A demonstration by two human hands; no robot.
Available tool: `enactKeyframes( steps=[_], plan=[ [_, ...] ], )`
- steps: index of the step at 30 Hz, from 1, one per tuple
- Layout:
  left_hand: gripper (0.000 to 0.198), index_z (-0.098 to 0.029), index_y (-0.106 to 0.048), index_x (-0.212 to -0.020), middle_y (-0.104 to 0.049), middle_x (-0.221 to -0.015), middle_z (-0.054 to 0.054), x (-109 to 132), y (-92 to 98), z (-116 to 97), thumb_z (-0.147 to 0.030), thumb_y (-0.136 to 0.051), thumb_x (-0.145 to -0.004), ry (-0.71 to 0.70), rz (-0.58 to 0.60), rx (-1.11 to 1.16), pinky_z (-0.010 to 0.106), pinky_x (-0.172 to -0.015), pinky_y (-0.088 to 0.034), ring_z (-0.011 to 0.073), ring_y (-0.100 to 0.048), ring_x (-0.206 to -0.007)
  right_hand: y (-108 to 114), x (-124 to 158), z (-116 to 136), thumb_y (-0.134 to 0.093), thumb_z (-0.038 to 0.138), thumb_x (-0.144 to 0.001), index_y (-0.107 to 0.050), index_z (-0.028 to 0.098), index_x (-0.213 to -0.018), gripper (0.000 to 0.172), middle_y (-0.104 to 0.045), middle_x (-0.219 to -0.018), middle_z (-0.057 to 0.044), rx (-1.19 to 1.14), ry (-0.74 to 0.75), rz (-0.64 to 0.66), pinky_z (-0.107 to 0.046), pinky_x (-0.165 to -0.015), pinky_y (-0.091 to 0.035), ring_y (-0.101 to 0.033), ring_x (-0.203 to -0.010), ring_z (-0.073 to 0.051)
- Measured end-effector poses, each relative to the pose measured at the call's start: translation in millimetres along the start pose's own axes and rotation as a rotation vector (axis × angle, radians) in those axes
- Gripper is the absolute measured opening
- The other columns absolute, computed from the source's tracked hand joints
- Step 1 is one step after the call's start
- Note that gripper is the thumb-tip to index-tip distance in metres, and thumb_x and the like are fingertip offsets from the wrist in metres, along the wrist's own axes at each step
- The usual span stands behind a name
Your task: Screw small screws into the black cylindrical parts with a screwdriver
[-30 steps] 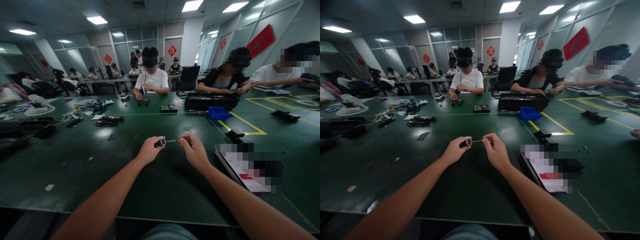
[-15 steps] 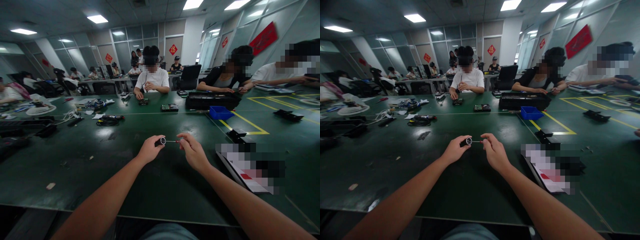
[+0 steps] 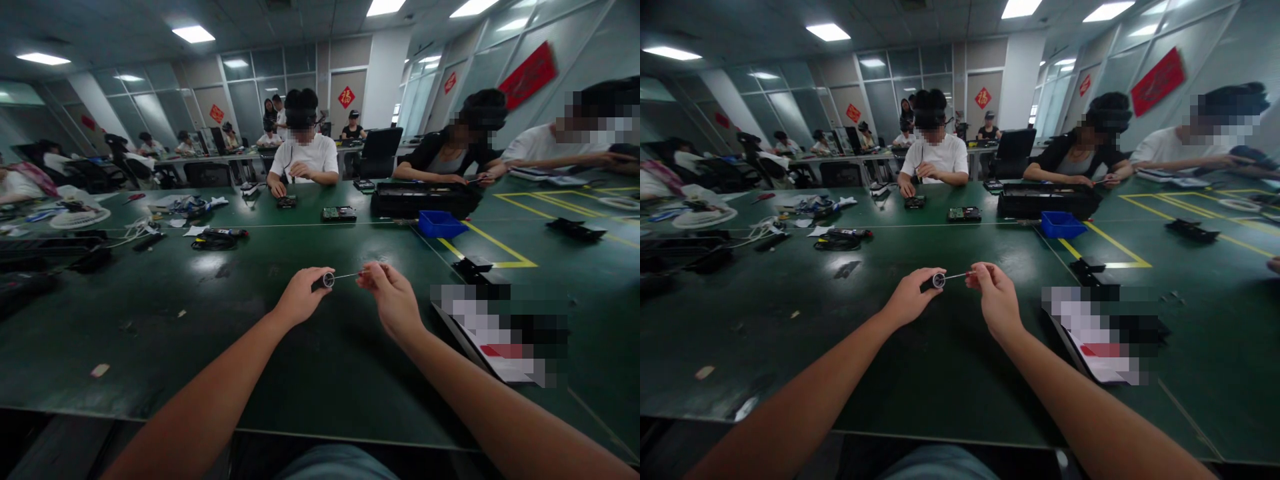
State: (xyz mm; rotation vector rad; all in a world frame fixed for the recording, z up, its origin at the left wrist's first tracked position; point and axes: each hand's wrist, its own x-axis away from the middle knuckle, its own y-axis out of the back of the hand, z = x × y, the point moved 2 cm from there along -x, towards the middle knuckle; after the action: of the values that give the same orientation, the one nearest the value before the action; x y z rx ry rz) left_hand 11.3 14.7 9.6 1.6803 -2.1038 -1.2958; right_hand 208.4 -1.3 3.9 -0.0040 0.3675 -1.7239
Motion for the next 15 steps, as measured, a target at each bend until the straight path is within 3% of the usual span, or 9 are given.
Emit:
enactKeyframes(
  steps=[5,9,15],
  plan=[
    [0.034,-0.026,-0.065,-0.126,-0.069,-0.124,0.004,-0.3,2.2,-0.4,-0.02,-0.065,-0.092,-0.035,0.039,-0.086,0.049,-0.111,-0.037,0.024,-0.06,-0.118,6.7,-7.8,-11.3,-0.073,0.046,-0.08,-0.066,0.022,-0.081,0.025,-0.062,-0.073,0.001,-0.152,-0.178,-0.138,-0.031,-0.068,-0.056,-0.057,-0.064,-0.014],
    [0.033,-0.026,-0.064,-0.126,-0.069,-0.122,0.003,0.2,0.2,5.3,-0.021,-0.065,-0.093,-0.018,0.049,-0.099,0.049,-0.11,-0.037,0.0236,-0.059,-0.116,9.3,-9.8,-11.9,-0.073,0.048,-0.08,-0.065,0.023,-0.084,0.026,-0.065,-0.078,0.0,-0.065,-0.115,-0.166,-0.03,-0.066,-0.055,-0.06,-0.07,-0.015],
    [0.035,-0.027,-0.065,-0.126,-0.07,-0.117,0.003,1.4,-4.7,7.0,-0.023,-0.068,-0.091,-0.018,0.065,-0.093,0.046,-0.107,-0.039,0.0231,-0.061,-0.11,5.0,-4.9,-5.2,-0.066,0.054,-0.085,-0.064,0.022,-0.09,0.032,-0.067,-0.081,-0.002,0.125,0.037,-0.036,-0.036,-0.075,-0.053,-0.062,-0.074,-0.018]
  ],
)
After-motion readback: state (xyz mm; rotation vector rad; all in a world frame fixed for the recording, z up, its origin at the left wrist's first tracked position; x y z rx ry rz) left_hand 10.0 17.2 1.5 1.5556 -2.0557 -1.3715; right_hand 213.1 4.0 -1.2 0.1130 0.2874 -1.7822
